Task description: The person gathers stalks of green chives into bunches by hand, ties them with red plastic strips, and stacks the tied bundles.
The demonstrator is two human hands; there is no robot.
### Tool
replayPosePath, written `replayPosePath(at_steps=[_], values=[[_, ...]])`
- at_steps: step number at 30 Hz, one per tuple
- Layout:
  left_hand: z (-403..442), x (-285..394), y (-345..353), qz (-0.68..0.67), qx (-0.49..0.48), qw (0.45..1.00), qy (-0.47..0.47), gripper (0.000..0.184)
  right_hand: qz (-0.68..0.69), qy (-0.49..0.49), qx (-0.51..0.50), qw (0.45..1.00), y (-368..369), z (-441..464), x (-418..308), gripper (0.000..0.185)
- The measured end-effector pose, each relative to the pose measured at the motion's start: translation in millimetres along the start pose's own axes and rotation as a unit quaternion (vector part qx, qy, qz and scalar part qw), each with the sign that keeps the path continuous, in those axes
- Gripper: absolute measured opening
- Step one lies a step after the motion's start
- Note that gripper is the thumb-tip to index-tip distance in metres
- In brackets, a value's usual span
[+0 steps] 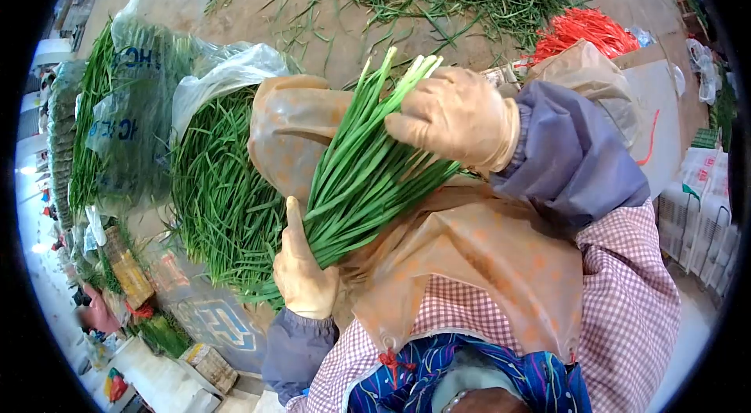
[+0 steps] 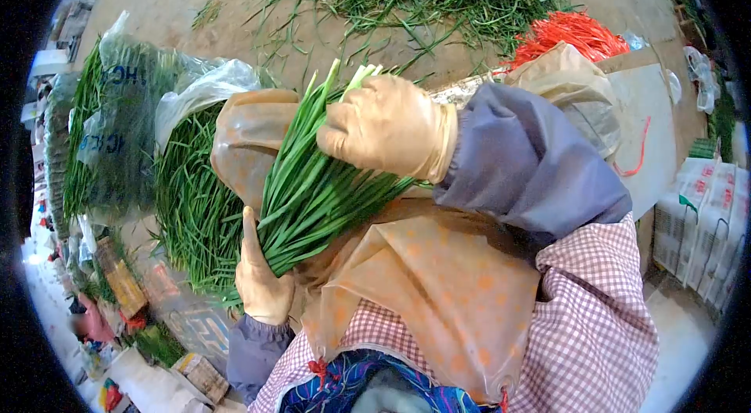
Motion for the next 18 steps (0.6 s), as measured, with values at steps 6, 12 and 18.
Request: replayPosePath(at_steps=[6,12,18], values=[[-7.3,-7.1,6.5,-0.058,-0.009,0.996,-0.062,0.1,-0.325,0.238,0.131,0.906,-53.6,-75.5,104.9,0.024],[-8.3,-5.8,13.8,-0.074,-0.007,0.994,-0.082,0.097,0.084,0.335,0.173,0.922,-49.3,-90.0,48.5,0.029],[-5.9,3.8,9.7,-0.07,-0.015,0.994,-0.077,0.095,-0.013,0.081,0.117,0.99,4.9,-35.6,-9.8,0.038]])
Point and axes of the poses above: each hand's wrist, its own z-axis towards the middle knuckle, its own y-axis out of the palm, x = y × z, the point moved 1 cm from there along z, towards the middle knuckle, and after that the axes turned 9 degrees about -y, right-handed, at the moved point
